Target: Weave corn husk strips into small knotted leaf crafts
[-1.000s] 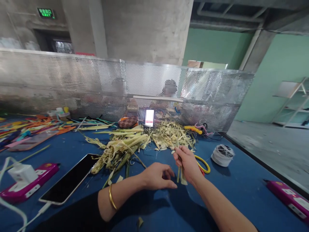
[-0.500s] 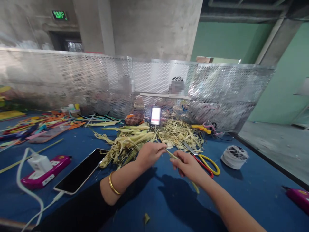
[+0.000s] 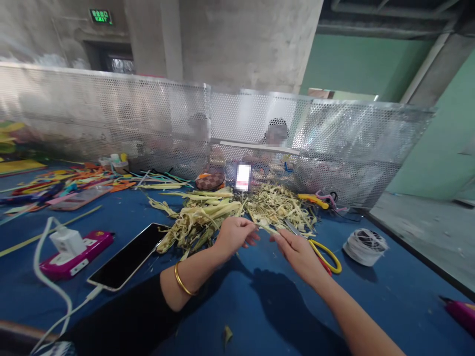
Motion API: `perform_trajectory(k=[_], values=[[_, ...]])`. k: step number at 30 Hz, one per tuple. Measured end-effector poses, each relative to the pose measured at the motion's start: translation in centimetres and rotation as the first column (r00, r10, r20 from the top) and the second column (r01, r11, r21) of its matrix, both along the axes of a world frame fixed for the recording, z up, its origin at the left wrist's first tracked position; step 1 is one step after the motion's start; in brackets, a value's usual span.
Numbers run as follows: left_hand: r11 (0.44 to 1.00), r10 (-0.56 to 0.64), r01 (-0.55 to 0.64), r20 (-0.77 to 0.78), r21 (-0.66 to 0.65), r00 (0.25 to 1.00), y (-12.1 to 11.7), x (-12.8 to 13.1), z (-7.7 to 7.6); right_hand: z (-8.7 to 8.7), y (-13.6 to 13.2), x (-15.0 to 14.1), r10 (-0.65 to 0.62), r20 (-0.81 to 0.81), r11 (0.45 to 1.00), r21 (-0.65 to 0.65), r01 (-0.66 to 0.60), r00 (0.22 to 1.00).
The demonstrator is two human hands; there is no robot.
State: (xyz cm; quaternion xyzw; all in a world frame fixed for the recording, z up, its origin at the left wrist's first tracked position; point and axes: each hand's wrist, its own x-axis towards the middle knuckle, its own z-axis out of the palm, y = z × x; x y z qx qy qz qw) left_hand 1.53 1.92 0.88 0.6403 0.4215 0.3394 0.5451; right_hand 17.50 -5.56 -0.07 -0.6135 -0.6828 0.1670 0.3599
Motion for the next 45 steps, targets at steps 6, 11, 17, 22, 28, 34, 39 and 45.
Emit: perform_trajectory(k=[6,11,17,22,28,34,39,45], values=[[0.992,-0.010,0.014,0.036,-0.127,0.999,0.1,0.0,-0.4,0.5,-0.6,-0.5,0.122,-0.276,0.970,-0.168,-0.173,0.953],[0.957,-0.070,0.100,0.117,-0.273,0.991,-0.1,-0.3,-0.3,1.6,-0.3,1.0,0.069,-0.726,0.974,-0.100,-0.204,0.684],[0.919,-0.176,0.218,0.151,-0.328,0.973,-1.5,0.1,-0.6,0.4,0.8,1.1,-0.047,-0.647,0.998,-0.053,0.017,0.761],[0.896,-0.284,0.311,0.131,-0.316,0.950,-2.5,1.0,-1.6,-0.9,0.6,-0.7,-0.015,-0.533,0.999,0.023,0.032,0.846],[0.911,-0.272,0.283,0.077,-0.300,0.959,-2.8,1.3,-2.0,-1.2,0.2,-0.9,-0.031,-0.101,0.946,0.317,0.062,0.994],[0.845,-0.337,0.379,0.174,-0.378,0.925,-2.4,0.9,-1.8,-0.9,0.7,-0.1,-0.073,-0.364,0.983,0.132,0.129,0.928],[0.715,-0.387,0.503,0.325,-0.485,0.863,-2.1,0.7,-1.5,-0.4,0.6,-0.2,-0.020,-0.457,0.996,0.064,0.056,0.889],[0.787,-0.360,0.455,0.288,-0.417,0.887,-2.7,1.1,-1.7,-0.5,0.7,-0.4,-0.014,-0.400,0.992,0.108,0.062,0.916]])
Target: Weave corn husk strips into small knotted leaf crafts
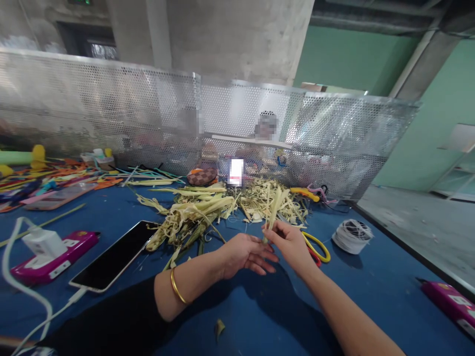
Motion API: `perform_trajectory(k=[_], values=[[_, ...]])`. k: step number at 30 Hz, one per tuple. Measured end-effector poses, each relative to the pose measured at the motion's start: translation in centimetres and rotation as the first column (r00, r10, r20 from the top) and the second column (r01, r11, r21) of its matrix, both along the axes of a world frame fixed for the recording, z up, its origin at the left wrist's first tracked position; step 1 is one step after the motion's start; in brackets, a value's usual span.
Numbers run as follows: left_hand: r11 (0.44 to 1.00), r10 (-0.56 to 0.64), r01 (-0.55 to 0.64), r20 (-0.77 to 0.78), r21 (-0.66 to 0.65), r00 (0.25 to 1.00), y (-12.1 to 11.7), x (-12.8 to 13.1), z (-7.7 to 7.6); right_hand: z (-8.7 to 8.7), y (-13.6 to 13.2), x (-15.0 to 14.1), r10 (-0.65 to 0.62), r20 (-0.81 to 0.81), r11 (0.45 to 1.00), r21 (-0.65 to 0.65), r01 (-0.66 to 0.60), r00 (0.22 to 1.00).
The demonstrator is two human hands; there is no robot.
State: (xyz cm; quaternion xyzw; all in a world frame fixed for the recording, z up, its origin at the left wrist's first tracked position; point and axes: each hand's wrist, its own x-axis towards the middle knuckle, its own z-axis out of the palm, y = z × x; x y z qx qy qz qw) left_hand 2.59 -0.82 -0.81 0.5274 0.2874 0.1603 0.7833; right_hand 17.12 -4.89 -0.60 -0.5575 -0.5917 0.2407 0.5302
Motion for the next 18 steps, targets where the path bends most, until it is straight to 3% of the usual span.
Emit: perform_trajectory(k=[5,14,18], values=[[0.997,0.071,-0.071,0.013,0.007,0.997,-0.23,0.02,-0.15,0.06,-0.25,-0.17,-0.150,0.088,0.986,0.086,0.143,0.985],[0.996,0.094,-0.093,0.031,-0.015,0.995,-0.36,-0.06,-0.22,0.01,-0.14,-0.04,-0.079,-0.163,0.996,0.017,0.083,0.983],[0.985,0.163,-0.161,0.022,-0.059,0.986,0.09,0.05,-0.26,0.01,-0.55,-0.03,-0.167,-0.044,0.977,0.125,0.171,0.985]])
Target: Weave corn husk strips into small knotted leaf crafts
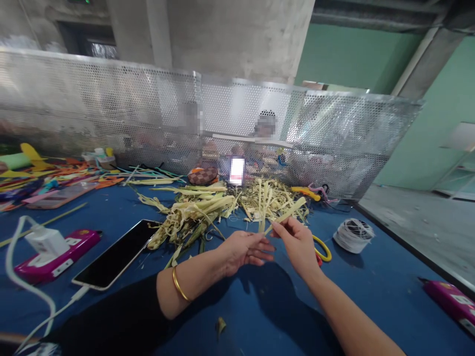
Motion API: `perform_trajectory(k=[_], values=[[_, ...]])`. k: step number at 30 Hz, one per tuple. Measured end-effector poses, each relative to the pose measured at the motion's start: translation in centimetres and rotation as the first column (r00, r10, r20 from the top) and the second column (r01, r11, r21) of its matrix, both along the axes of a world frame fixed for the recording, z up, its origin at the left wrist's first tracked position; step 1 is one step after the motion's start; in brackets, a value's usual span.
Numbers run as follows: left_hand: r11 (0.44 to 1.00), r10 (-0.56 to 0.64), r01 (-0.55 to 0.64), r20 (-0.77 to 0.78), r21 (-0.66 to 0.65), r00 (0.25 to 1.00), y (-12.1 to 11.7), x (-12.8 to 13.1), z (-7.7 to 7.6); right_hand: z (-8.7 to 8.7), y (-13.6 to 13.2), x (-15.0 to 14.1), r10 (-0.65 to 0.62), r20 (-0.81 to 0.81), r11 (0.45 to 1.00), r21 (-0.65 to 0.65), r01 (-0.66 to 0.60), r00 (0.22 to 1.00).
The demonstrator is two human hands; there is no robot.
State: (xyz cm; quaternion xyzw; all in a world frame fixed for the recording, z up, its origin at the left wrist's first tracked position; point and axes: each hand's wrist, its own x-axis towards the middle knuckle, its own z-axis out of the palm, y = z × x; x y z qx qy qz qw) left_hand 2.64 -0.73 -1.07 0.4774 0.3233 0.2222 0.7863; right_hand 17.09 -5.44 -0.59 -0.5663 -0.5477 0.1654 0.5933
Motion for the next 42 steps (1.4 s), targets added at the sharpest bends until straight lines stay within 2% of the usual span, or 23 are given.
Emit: perform_trajectory(k=[2,3,4,5,7,9,10,11,12,13,14,16,18,19,20,22,24,28,30,32,35,42], values=[[0.999,0.033,-0.032,0.033,-0.039,0.999,0.4,0.0,0.0,0.2,-0.5,-0.1,-0.043,0.217,0.992,0.124,0.016,0.975],[0.997,0.052,-0.049,0.056,-0.057,0.997,0.7,0.0,0.0,0.3,-0.8,-0.2,-0.051,0.361,0.979,0.201,-0.024,0.931],[0.995,0.071,-0.065,0.078,-0.074,0.994,1.0,-0.1,0.0,0.4,-1.1,-0.3,-0.054,0.515,0.958,0.268,-0.100,0.856],[0.993,0.088,-0.080,0.096,-0.089,0.991,1.2,-0.2,0.0,0.5,-1.4,-0.5,-0.058,0.661,0.930,0.309,-0.201,0.748],[0.988,0.104,-0.090,0.115,-0.123,0.988,1.8,-0.3,-0.1,0.6,-1.9,-1.1,-0.088,0.874,0.871,0.300,-0.389,0.477],[0.983,0.081,-0.059,0.124,-0.172,0.989,2.3,-0.4,-0.2,0.6,-2.1,-1.8,-0.125,0.967,0.845,0.222,-0.487,0.223],[0.980,0.071,-0.044,0.133,-0.195,0.989,2.4,-0.4,-0.3,0.5,-2.1,-2.2,-0.129,0.982,0.846,0.181,-0.502,0.138],[0.977,0.074,-0.042,0.144,-0.211,0.987,2.5,-0.4,-0.4,0.5,-2.1,-2.5,-0.121,0.988,0.848,0.154,-0.508,0.097],[0.975,0.087,-0.052,0.157,-0.218,0.984,2.6,-0.4,-0.4,0.5,-2.1,-2.6,-0.098,0.990,0.850,0.136,-0.509,0.102],[0.973,0.109,-0.069,0.175,-0.220,0.978,2.6,-0.3,-0.4,0.6,-2.1,-2.7,-0.064,0.986,0.851,0.133,-0.508,0.151],[0.973,0.136,-0.095,0.191,-0.213,0.972,2.5,-0.3,-0.3,0.6,-2.1,-2.7,-0.024,0.971,0.852,0.145,-0.503,0.238],[0.975,0.180,-0.150,0.190,-0.163,0.965,2.1,-0.2,-0.1,0.6,-2.0,-2.3,0.036,0.879,0.867,0.210,-0.452,0.476],[0.984,0.172,-0.161,0.152,-0.080,0.973,1.5,-0.2,0.2,0.5,-1.9,-1.7,0.020,0.699,0.911,0.282,-0.301,0.715],[0.989,0.150,-0.146,0.125,-0.035,0.981,1.1,-0.2,0.4,0.5,-1.7,-1.3,-0.012,0.589,0.934,0.294,-0.200,0.808],[0.993,0.119,-0.119,0.100,0.003,0.988,0.7,-0.2,0.5,0.4,-1.5,-1.0,-0.044,0.478,0.955,0.279,-0.104,0.877],[0.996,0.061,-0.065,0.061,0.060,0.996,-0.1,-0.1,0.7,0.2,-0.9,-0.4,-0.073,0.287,0.982,0.190,0.018,0.955],[0.994,0.026,-0.028,0.018,0.107,0.999,-0.7,0.0,0.6,0.1,-0.4,-0.1,-0.041,0.133,0.996,0.078,0.031,0.990],[0.989,-0.033,0.038,-0.032,0.142,0.999,-1.3,0.2,0.4,0.6,0.0,-0.3,0.085,-0.139,0.990,-0.097,-0.099,0.987],[0.992,-0.033,0.036,-0.029,0.123,0.999,-1.2,0.3,0.3,0.9,-0.2,-0.6,0.123,-0.229,0.981,-0.122,-0.154,0.966],[0.997,-0.014,0.015,-0.011,0.078,1.000,-0.9,0.2,0.2,1.1,-0.4,-0.8,0.127,-0.281,0.983,-0.090,-0.158,0.951],[1.000,-0.003,0.002,0.034,0.026,0.999,-0.5,0.1,0.3,1.2,-0.6,-0.9,0.091,-0.272,0.992,-0.055,-0.110,0.958],[0.994,-0.049,0.049,0.002,0.102,0.999,-0.5,0.0,0.3,0.6,-0.6,-0.6,-0.031,-0.083,0.997,-0.071,0.026,0.996]])
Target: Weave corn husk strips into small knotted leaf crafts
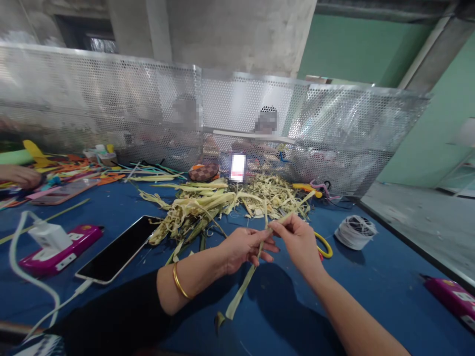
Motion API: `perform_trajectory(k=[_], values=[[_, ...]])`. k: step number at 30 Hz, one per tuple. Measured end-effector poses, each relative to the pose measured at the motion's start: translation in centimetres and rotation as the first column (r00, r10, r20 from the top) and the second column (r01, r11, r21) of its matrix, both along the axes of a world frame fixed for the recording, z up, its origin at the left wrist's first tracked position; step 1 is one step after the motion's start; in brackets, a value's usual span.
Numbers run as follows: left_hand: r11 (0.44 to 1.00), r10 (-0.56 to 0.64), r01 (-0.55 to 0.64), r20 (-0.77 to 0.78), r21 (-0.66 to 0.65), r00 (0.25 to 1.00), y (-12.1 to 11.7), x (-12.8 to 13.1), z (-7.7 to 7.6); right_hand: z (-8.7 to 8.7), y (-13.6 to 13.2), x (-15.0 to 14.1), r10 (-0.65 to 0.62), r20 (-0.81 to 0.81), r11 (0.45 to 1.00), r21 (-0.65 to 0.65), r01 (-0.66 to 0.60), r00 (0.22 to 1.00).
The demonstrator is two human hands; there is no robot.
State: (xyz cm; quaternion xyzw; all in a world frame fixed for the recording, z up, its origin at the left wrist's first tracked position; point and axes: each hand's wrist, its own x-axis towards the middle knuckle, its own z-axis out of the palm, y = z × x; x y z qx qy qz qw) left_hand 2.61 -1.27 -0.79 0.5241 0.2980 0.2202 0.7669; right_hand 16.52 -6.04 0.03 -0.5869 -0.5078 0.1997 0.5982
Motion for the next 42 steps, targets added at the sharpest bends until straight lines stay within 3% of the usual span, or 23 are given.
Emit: perform_trajectory(k=[3,9,11,16,19,23,26,29,32,36,39,42], values=[[1.000,-0.008,0.008,0.013,0.005,1.000,0.0,0.0,0.0,-0.2,0.0,0.1,0.064,0.035,0.998,0.012,-0.065,0.997],[0.990,0.052,-0.043,0.060,-0.135,0.997,0.6,-0.1,0.4,0.2,0.0,0.4,0.125,0.084,0.983,0.128,-0.135,0.989],[0.987,0.053,-0.041,0.076,-0.157,0.996,0.6,-0.1,0.5,0.4,-0.1,0.6,0.079,0.199,0.966,0.226,-0.124,0.977],[0.991,0.062,-0.054,0.063,-0.126,0.996,0.2,0.0,0.6,0.6,-0.3,0.7,-0.237,0.398,0.910,0.409,0.060,0.886],[0.973,0.152,-0.137,0.069,-0.186,0.986,0.1,0.0,0.8,0.5,-0.5,0.4,-0.219,0.398,0.916,0.399,0.047,0.891],[0.940,0.259,-0.227,0.102,-0.255,0.960,0.5,0.0,1.1,0.4,-0.4,0.2,-0.008,0.272,0.969,0.240,-0.059,0.962],[0.916,0.331,-0.291,0.111,-0.278,0.937,0.7,0.1,1.1,0.2,0.2,0.3,0.050,0.004,0.993,0.109,-0.051,0.999],[0.919,0.351,-0.315,0.131,-0.236,0.927,0.7,0.1,1.0,-0.3,0.7,0.3,0.097,-0.371,0.992,-0.043,-0.121,0.924],[0.941,0.335,-0.324,0.138,-0.101,0.932,0.7,0.0,0.9,-0.7,0.8,0.2,0.098,-0.556,0.967,-0.142,-0.210,0.825],[0.948,0.293,-0.299,0.068,0.107,0.954,0.9,-0.2,1.0,-0.5,0.8,0.1,0.076,-0.513,0.975,-0.142,-0.172,0.855],[0.945,0.284,-0.285,0.032,0.159,0.958,1.0,-0.3,1.1,-0.2,0.7,0.1,0.084,-0.381,0.991,-0.063,-0.116,0.921],[0.937,0.290,-0.295,0.054,0.186,0.956,1.0,-0.2,1.2,-0.2,0.8,0.3,0.095,-0.367,0.989,-0.068,-0.129,0.925]])
